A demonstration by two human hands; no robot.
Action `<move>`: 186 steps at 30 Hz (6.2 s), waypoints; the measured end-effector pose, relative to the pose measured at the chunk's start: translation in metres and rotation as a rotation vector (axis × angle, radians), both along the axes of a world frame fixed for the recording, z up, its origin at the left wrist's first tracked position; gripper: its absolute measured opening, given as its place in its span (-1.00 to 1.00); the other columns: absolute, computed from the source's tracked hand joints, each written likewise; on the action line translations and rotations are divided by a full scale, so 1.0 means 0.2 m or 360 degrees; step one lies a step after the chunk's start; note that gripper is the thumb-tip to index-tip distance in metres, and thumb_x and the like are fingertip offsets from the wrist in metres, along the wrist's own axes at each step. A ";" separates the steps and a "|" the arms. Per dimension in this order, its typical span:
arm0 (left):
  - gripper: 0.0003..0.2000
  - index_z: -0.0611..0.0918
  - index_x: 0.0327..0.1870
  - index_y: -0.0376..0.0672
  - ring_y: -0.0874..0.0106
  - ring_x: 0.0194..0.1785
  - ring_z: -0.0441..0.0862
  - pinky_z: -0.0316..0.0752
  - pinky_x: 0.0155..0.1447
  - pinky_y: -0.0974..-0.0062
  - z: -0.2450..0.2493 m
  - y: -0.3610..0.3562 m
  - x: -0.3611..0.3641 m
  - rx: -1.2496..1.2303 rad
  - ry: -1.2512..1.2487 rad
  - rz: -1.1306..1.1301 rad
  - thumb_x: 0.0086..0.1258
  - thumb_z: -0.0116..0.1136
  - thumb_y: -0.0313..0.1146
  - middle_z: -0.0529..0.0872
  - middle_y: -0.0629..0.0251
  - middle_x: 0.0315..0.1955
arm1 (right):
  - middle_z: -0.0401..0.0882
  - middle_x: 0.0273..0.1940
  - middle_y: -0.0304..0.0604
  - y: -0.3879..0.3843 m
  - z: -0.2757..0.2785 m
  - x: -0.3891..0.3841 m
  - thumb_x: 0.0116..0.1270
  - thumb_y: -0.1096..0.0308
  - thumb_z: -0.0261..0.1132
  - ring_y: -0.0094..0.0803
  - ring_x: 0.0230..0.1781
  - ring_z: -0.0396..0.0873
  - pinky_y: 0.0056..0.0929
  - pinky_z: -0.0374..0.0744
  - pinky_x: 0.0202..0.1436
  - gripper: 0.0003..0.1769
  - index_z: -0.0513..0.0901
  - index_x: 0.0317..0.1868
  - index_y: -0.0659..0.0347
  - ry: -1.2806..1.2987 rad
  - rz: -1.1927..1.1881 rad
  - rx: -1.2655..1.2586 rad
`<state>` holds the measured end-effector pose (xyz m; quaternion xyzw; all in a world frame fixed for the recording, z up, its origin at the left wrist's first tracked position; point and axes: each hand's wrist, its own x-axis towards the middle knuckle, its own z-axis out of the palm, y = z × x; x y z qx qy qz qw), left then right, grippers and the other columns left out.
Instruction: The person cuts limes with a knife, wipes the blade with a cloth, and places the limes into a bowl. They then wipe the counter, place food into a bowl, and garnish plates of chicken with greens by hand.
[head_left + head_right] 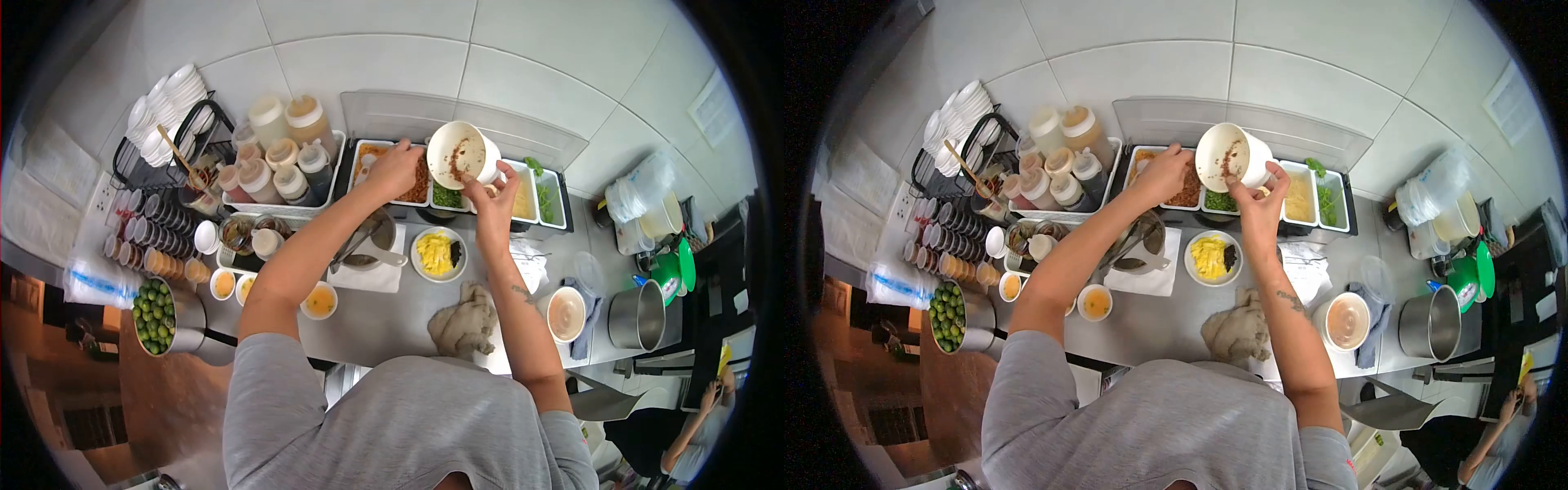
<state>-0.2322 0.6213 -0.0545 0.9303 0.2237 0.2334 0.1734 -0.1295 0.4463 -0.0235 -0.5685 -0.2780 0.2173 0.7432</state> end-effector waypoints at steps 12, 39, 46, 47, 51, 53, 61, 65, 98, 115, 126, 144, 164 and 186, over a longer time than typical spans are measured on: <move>-0.93 0.50 -0.31 -0.27 0.10 -0.17 0.55 0.46 -0.17 0.21 0.41 -0.12 0.01 0.0133 -0.0487 -0.0155 0.21 0.07 -0.52 0.56 0.05 -0.34 | 0.29 0.05 0.01 -0.25 -0.07 0.02 0.11 0.50 0.27 -0.40 -0.11 0.46 -0.45 0.50 -0.08 -0.28 0.11 0.25 0.19 0.0316 0.0009 0.0305; -0.63 0.60 -0.12 -0.28 -0.04 -0.09 0.59 0.50 -0.02 0.21 0.29 -0.05 0.14 -0.0146 -0.0038 -0.0526 -0.02 -0.02 -0.67 0.66 -0.11 -0.21 | 0.35 -0.01 0.23 0.15 0.20 0.11 -0.14 0.10 0.55 -0.01 -0.06 0.46 -0.23 0.49 0.05 -0.11 0.29 0.17 0.23 -0.0720 0.0215 -0.0381; -0.74 0.61 -0.15 -0.29 -0.02 -0.13 0.61 0.52 -0.06 0.22 0.25 -0.05 0.08 -0.0212 0.0314 -0.0477 0.11 0.04 -0.57 0.67 -0.07 -0.23 | 0.37 -0.03 0.22 0.17 0.14 0.09 -0.14 0.13 0.56 0.04 -0.03 0.44 -0.19 0.48 0.06 -0.15 0.34 0.15 0.22 -0.0860 0.0192 -0.0460; -0.75 0.60 -0.15 -0.30 -0.01 -0.12 0.60 0.51 -0.05 0.22 0.24 -0.05 0.08 -0.0201 0.0308 -0.0471 0.12 0.05 -0.57 0.66 -0.06 -0.23 | 0.37 -0.03 0.22 0.16 0.16 0.09 -0.13 0.14 0.56 0.05 -0.03 0.43 -0.18 0.48 0.06 -0.16 0.34 0.14 0.21 -0.0926 0.0147 -0.0492; -0.81 0.57 -0.19 -0.30 0.04 -0.11 0.57 0.48 -0.05 0.25 0.21 -0.06 0.01 -0.0030 0.0240 -0.0490 0.16 0.09 -0.55 0.62 -0.01 -0.27 | 0.44 -0.11 0.15 0.15 0.10 0.12 -0.09 0.12 0.55 -0.28 -0.37 0.53 -0.34 0.55 -0.22 -0.17 0.36 0.13 0.29 -0.1147 -0.0035 -0.0464; -0.86 0.56 -0.23 -0.29 0.07 -0.14 0.55 0.46 -0.06 0.26 0.20 -0.06 -0.02 0.0070 0.0224 -0.0501 0.18 0.08 -0.56 0.57 0.03 -0.31 | 0.44 -0.11 0.16 0.13 0.10 0.12 -0.10 0.12 0.55 -0.28 -0.36 0.53 -0.33 0.55 -0.22 -0.18 0.36 0.13 0.28 -0.1168 -0.0067 -0.0455; -0.88 0.48 -0.28 -0.23 0.08 -0.23 0.51 0.42 -0.15 0.21 0.16 -0.04 -0.07 0.0018 0.0120 -0.0259 0.18 0.05 -0.63 0.47 0.10 -0.34 | 0.39 -0.06 0.21 0.09 0.07 0.18 -0.06 0.18 0.53 0.01 -0.05 0.45 -0.17 0.46 0.06 -0.16 0.26 0.16 0.27 -0.0682 -0.0134 -0.0355; -0.85 0.51 -0.25 -0.22 0.03 -0.16 0.53 0.44 -0.11 0.19 0.07 0.01 -0.05 0.0214 0.0190 -0.0309 0.17 0.04 -0.61 0.51 0.08 -0.25 | 0.51 -0.23 -0.07 -0.06 0.19 0.18 0.04 0.33 0.49 -0.46 -0.42 0.54 -0.52 0.61 -0.28 -0.21 0.20 0.18 0.37 -0.0035 0.0025 -0.0057; -0.72 0.31 -0.08 -0.21 0.47 -0.61 0.52 0.43 -0.54 0.46 -0.23 -1.82 0.44 -0.1567 -0.0104 0.0182 0.37 0.08 -0.27 0.52 0.23 -0.51 | 0.50 -0.27 -0.06 -1.43 -0.38 1.31 0.16 -0.08 0.36 -0.39 -0.51 0.51 -0.46 0.52 -0.52 -0.37 0.45 0.02 0.26 0.0842 -0.0619 -0.0399; -0.52 0.21 0.20 0.03 0.49 -0.65 0.54 0.39 -0.68 0.53 0.12 -1.52 1.27 -0.1503 -0.0593 0.0088 0.27 -0.04 -0.58 0.55 0.21 -0.53 | 0.47 -0.19 -0.08 -1.63 -0.36 0.87 0.36 -0.05 0.16 -0.41 -0.38 0.53 -0.43 0.49 -0.25 -0.39 0.19 0.13 0.25 0.0721 -0.0710 0.0219; -0.43 0.18 0.25 -0.40 -0.09 -0.04 0.58 0.45 0.09 0.11 -0.19 -1.65 1.34 -0.0554 0.0066 0.0128 0.22 0.07 -0.45 0.61 -0.26 -0.14 | 0.39 -0.08 -0.08 -1.60 -0.36 0.97 0.32 -0.07 0.22 -0.41 -0.30 0.53 -0.48 0.49 -0.21 -0.23 0.10 0.24 0.30 0.0612 -0.0846 0.0174; -0.70 0.51 -0.02 -0.22 -0.01 -0.15 0.59 0.48 -0.06 0.17 -0.21 -2.27 0.24 -0.0638 -0.0707 0.0833 0.19 -0.01 -0.50 0.63 -0.07 -0.28 | 0.39 0.18 -0.01 -1.76 -0.42 0.74 0.44 0.09 0.10 -0.33 0.06 0.42 -0.41 0.38 0.14 -0.38 0.24 0.33 0.34 -0.0444 0.0229 -0.0374; -0.86 0.43 -0.26 -0.41 0.30 -0.67 0.58 0.54 -0.69 0.38 -1.61 -3.74 -1.50 -0.2152 -0.1786 0.3022 0.27 -0.16 -0.51 0.58 0.05 -0.61 | 0.55 -0.37 -0.29 -2.04 -1.15 -0.93 0.33 0.42 0.18 -0.56 -0.40 0.50 -0.59 0.49 -0.31 -0.79 0.56 -0.04 0.25 -0.0210 0.2529 -0.1120; -0.84 0.29 -0.14 -0.26 0.24 -0.59 0.61 0.60 -0.56 0.34 -2.32 -3.89 -2.09 -0.1666 -0.3210 0.3084 0.29 -0.12 -0.52 0.56 0.07 -0.51 | 0.51 -0.10 -0.25 -2.25 -2.44 -2.87 0.27 0.02 0.24 -0.19 -0.05 0.46 0.03 0.39 0.15 -0.59 0.43 0.04 -0.03 0.0916 0.2242 -0.1793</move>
